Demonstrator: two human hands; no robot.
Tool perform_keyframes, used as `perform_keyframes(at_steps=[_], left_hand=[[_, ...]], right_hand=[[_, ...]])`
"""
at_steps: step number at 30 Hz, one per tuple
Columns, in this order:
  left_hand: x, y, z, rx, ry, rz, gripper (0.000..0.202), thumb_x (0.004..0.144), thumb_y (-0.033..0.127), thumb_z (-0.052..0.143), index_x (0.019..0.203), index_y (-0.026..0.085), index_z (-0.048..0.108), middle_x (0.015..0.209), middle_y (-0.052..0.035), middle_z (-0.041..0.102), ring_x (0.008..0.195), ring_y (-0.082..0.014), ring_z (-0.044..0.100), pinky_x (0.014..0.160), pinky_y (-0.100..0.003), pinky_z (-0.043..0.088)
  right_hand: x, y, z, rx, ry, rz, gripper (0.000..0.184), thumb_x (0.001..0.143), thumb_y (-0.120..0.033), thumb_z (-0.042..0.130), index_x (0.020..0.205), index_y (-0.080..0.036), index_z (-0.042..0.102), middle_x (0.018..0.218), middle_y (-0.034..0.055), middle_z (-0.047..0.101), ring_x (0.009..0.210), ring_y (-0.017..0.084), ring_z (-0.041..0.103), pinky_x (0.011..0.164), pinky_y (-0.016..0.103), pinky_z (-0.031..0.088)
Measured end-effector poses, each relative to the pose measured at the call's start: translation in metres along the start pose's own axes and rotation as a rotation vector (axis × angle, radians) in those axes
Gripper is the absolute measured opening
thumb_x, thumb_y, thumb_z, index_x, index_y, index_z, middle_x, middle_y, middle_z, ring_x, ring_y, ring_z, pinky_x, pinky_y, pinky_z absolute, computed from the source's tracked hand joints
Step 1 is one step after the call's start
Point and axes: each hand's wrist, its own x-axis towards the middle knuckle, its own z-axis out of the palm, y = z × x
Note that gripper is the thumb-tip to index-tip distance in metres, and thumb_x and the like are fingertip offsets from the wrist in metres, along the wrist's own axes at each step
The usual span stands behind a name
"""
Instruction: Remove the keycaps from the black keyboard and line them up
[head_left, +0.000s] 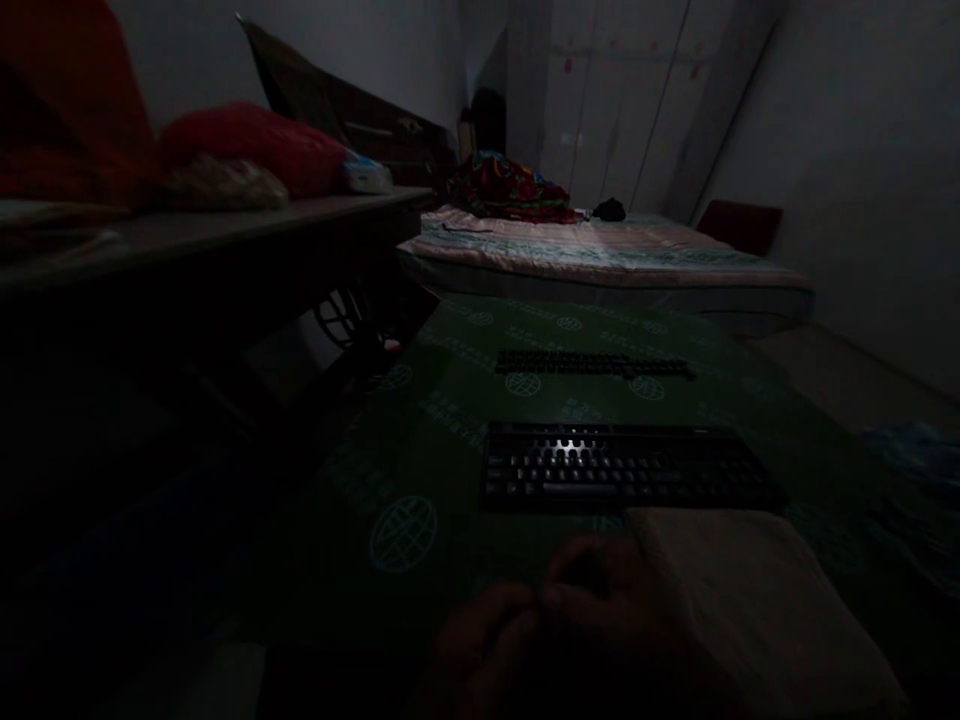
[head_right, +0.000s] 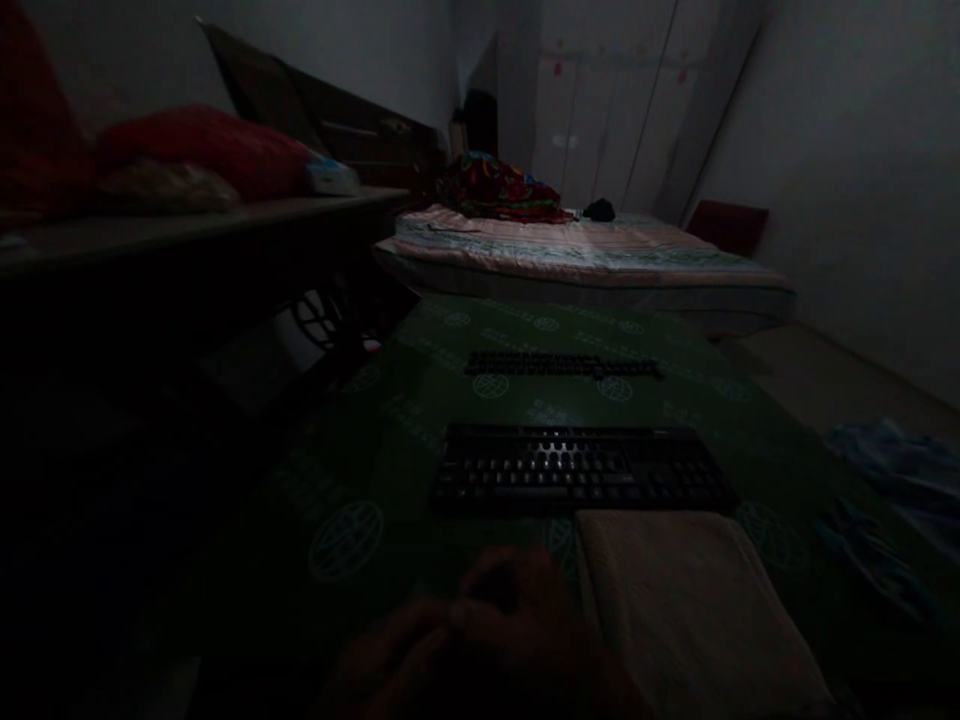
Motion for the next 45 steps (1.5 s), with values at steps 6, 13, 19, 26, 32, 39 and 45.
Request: perform_keyframes(at_steps=[6,13,19,26,32,39,45], left_hand=[[0.016,0.01,-0.007,-0.025,-0.003,0.088,0.023,0.079,0.029,0.048,0.083,0.018,0.067,0.079,-0.0015,0.068,0.074,-0.0146,0.062,0.065,-0.019,0.048],[0.062,0.017,-0.041,0.094,0.133,0.195,0.018,0.076,0.028,0.053,0.083,0.016,0.065,0.075,-0.0005,0.066,0.071,-0.0135,0.06,0.063,-0.02,0.046],[0.127,0.011,-0.066,0.302,0.254,0.332,0.016,0.072,0.019,0.053,0.08,0.014,0.066,0.08,-0.0027,0.066,0.077,-0.0161,0.061,0.072,-0.025,0.046],[0.152,-0.017,-0.062,0.289,0.253,0.388,0.015,0.069,0.011,0.053,0.076,0.014,0.066,0.084,-0.0048,0.062,0.083,-0.0164,0.06,0.076,-0.028,0.047],[0.152,-0.027,-0.062,0.267,0.21,0.411,0.015,0.069,0.01,0.055,0.076,0.016,0.067,0.095,-0.0055,0.061,0.089,-0.0166,0.059,0.079,-0.03,0.048],[0.15,-0.032,-0.062,0.258,0.138,0.392,0.014,0.07,0.012,0.057,0.078,0.016,0.068,0.105,-0.0072,0.058,0.097,-0.0189,0.056,0.083,-0.031,0.047],[0.15,-0.035,-0.061,0.309,0.133,0.397,0.016,0.071,0.014,0.056,0.079,0.018,0.069,0.107,-0.0059,0.057,0.098,-0.019,0.056,0.085,-0.032,0.045]], right_hand=[[0.017,-0.022,-0.004,0.075,-0.039,-0.091,0.018,0.064,-0.031,0.066,0.06,-0.015,0.061,0.052,-0.001,0.056,0.048,0.01,0.052,0.045,0.02,0.04],[0.069,-0.053,-0.016,-0.045,-0.114,-0.258,0.018,0.066,-0.032,0.063,0.063,-0.015,0.06,0.052,-0.0021,0.056,0.045,0.008,0.047,0.043,0.019,0.036],[0.126,-0.055,-0.014,-0.434,-0.002,-0.418,0.014,0.068,-0.026,0.056,0.062,-0.014,0.06,0.053,-0.0017,0.054,0.051,0.01,0.049,0.047,0.02,0.034],[0.146,-0.019,-0.009,-0.457,-0.092,-0.38,0.012,0.067,-0.023,0.052,0.069,-0.016,0.061,0.061,-0.0008,0.059,0.054,0.011,0.052,0.049,0.02,0.037],[0.145,-0.017,-0.008,-0.453,-0.152,-0.349,0.011,0.065,-0.02,0.051,0.068,-0.016,0.061,0.059,-0.0013,0.058,0.054,0.011,0.051,0.05,0.021,0.037],[0.146,-0.022,-0.005,-0.453,-0.227,-0.311,0.012,0.065,-0.018,0.05,0.068,-0.016,0.061,0.061,-0.0014,0.059,0.054,0.011,0.051,0.05,0.02,0.037],[0.152,-0.024,-0.001,-0.456,-0.32,-0.299,0.014,0.07,-0.023,0.049,0.07,-0.015,0.061,0.057,-0.002,0.055,0.048,0.009,0.047,0.045,0.019,0.034]])
